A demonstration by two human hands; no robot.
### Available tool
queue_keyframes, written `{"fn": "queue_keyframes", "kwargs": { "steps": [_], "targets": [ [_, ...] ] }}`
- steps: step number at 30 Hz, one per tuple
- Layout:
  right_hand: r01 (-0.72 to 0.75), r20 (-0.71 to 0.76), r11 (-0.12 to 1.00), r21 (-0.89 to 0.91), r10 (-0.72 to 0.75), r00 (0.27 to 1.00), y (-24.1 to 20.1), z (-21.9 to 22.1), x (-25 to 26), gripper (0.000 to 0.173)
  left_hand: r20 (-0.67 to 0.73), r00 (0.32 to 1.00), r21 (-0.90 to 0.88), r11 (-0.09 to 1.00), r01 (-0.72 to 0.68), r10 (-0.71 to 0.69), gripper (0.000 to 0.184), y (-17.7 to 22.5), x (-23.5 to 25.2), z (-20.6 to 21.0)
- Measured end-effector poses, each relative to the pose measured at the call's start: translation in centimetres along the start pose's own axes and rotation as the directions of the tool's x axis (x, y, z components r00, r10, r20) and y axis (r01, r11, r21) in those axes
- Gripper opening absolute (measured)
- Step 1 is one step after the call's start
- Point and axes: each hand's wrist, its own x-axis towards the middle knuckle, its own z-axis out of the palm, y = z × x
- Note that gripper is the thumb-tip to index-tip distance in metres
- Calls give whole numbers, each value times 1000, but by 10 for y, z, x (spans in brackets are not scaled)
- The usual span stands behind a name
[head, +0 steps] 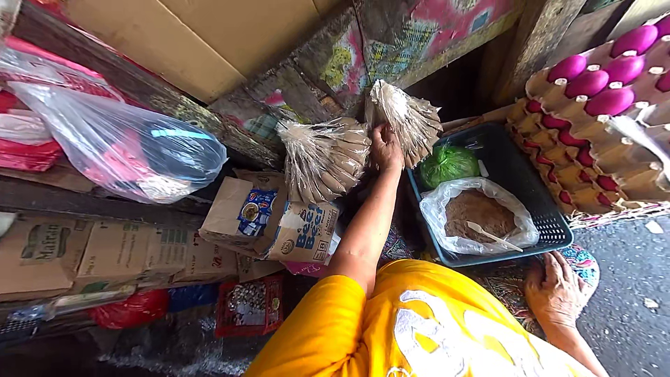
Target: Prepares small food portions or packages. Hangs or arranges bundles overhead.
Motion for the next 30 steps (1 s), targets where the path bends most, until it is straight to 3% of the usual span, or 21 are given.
{"fn": "queue_keyframes", "kwargs": {
  "steps": [4,9,18,23,30],
  "targets": [
    [-11,-1,1000,-15,10,1000,0,3,1,44,-1,997,-173,982,77,-78,28,2,4,1],
    [-17,-2,999,-30,17,1000,-3,4,2,44,10,993,-211,971,113,-114,28,1,4,0],
    [-37,27,998,-46,38,999,-7,3,2,45,5,999,-113,992,-50,51,28,-18,-8,-5],
    [-24,17,999,-48,24,1000,-6,3,0,43,8,972,109,966,-235,235,50,-21,-30,-6],
    [-41,42,998,-38,42,998,-10,0,-1,43,163,980,120,983,-136,115,60,6,-33,0]
  ]
}}
